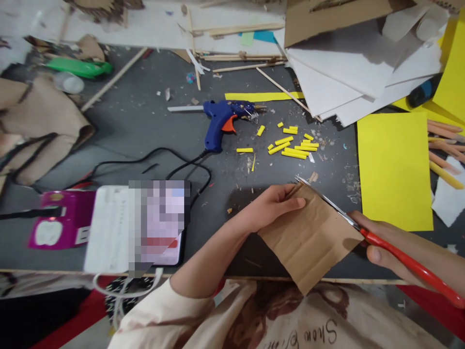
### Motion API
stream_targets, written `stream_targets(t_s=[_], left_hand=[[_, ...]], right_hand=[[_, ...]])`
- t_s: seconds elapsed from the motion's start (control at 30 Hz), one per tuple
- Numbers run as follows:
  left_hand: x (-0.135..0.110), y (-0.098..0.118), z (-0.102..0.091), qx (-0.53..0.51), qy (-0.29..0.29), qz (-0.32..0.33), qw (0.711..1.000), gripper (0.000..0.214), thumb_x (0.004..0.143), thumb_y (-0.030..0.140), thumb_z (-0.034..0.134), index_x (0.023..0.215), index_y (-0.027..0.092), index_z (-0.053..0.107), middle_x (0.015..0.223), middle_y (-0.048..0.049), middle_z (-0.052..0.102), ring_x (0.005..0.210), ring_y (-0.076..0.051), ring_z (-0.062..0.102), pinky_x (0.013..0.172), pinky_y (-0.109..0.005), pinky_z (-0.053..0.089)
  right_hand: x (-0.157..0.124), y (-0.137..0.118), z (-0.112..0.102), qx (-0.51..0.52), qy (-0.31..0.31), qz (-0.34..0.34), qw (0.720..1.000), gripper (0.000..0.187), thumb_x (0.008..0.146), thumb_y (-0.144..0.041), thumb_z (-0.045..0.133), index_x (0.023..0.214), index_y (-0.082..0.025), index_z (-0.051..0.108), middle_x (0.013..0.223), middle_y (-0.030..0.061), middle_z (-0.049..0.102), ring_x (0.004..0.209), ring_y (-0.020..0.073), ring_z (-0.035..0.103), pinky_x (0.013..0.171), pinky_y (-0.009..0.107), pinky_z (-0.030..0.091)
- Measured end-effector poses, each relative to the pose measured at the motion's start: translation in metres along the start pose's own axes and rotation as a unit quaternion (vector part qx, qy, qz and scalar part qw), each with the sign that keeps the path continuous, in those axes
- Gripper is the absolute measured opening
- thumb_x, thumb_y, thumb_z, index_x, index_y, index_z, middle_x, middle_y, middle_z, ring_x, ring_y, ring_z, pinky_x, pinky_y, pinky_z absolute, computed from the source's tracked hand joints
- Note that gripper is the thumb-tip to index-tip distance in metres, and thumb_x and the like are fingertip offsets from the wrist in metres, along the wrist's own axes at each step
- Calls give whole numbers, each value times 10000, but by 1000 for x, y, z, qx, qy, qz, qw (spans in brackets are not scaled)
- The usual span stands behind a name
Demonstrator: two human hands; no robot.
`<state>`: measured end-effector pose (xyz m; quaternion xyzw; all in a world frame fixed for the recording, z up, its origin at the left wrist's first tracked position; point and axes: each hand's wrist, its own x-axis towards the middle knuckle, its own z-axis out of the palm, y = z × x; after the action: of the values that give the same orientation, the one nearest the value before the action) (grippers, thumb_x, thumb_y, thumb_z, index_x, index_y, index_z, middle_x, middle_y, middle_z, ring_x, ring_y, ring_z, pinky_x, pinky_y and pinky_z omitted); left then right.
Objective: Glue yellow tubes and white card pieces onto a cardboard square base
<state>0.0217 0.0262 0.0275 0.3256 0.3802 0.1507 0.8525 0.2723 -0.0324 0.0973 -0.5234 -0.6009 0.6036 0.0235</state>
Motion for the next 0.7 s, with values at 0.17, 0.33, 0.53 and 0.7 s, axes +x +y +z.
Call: stream_targets(t_s=[0.17, 0.33, 0.53, 0.7], left_hand=[[1, -3, 0, -4, 0, 9, 1000, 341, 787, 464, 726, 889, 161, 609, 843, -9, 646, 703, -123, 609, 636, -227, 473], [2, -3, 2, -14, 4, 20, 1000, 329, 800, 453, 713, 902, 158, 609, 855, -9, 636, 721, -122, 603, 652, -228, 470], [0, -2, 2, -9, -1, 16, 1000, 325, 808, 451, 701, 920, 160, 611, 850, -8, 638, 720, -126, 604, 646, -227, 461], [-1, -2, 2, 2, 0, -1, 1000, 353, 787, 472, 712, 892, 150, 613, 840, -16, 641, 702, -124, 600, 628, -224, 464]], right_hand=[[4, 5, 2, -4, 3, 21, 1000, 715, 798, -856, 286, 948, -202, 533, 672, 15, 607, 572, 159, 574, 486, 238, 373], [5, 12, 2, -34, 2, 8, 999, 654, 854, -792, 294, 953, -196, 545, 690, 38, 627, 582, 172, 595, 485, 243, 401], [2, 21, 17, -61, 65, 4, 996, 595, 905, -724, 263, 1002, -231, 581, 601, 15, 586, 504, 181, 565, 451, 264, 402], [-3, 20, 22, -51, 84, -11, 995, 554, 928, -678, 294, 1103, -238, 582, 667, 30, 630, 598, 201, 624, 519, 283, 460]])
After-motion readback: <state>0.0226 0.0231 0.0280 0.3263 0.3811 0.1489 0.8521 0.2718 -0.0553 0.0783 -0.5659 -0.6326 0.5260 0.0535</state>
